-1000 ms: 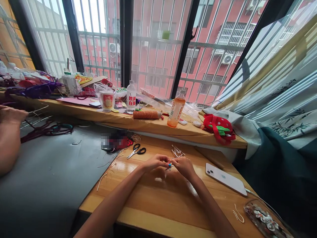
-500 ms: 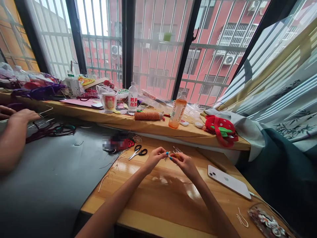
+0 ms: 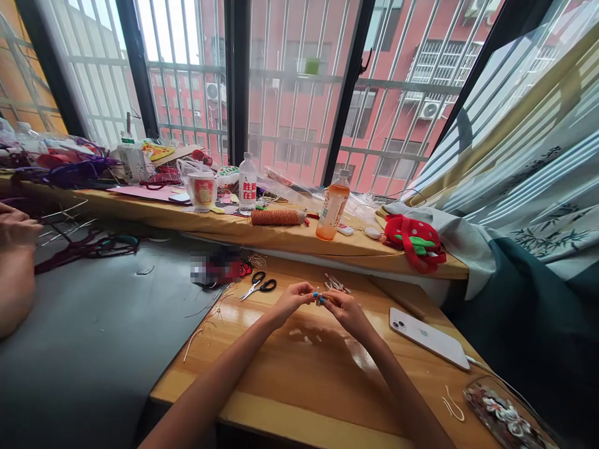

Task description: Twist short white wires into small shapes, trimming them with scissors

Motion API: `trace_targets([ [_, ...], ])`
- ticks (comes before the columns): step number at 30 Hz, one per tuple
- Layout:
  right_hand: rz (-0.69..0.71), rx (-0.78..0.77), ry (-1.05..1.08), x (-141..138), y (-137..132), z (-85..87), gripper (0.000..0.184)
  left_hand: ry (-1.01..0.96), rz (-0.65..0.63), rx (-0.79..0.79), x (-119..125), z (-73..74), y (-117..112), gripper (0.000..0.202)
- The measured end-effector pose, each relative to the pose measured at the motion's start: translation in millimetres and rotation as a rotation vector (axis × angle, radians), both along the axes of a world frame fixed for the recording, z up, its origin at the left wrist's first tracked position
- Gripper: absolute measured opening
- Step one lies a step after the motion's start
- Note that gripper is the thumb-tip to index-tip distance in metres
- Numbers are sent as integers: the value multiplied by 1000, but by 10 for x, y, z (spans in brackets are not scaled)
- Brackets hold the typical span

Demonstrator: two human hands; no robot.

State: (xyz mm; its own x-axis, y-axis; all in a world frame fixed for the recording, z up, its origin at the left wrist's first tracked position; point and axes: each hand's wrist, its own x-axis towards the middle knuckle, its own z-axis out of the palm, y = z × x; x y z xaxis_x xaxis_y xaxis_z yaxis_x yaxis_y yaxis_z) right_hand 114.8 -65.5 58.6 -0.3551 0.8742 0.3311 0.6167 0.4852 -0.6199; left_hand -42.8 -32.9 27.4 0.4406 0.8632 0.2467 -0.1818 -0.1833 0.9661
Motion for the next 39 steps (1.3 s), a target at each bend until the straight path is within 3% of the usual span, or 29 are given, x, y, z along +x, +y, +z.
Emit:
trace_targets([
  [9,-156,3,49,-2,32,-39,33,87,73,43,-27,-2,76,33],
  [18,-161,-36,74,12,18,-24,32,407,190,671,-104,51,38,22],
  [25,-134,-134,90,38,44,-55,31,546,166,856,-128,40,-7,28],
  [33,-129,-141,-96,74,69,-106,32,629,252,867,-49,-41,-3,20],
  [39,-448,12,-294,257,185,-200,30,941,658,695,-270,-150,233,13],
])
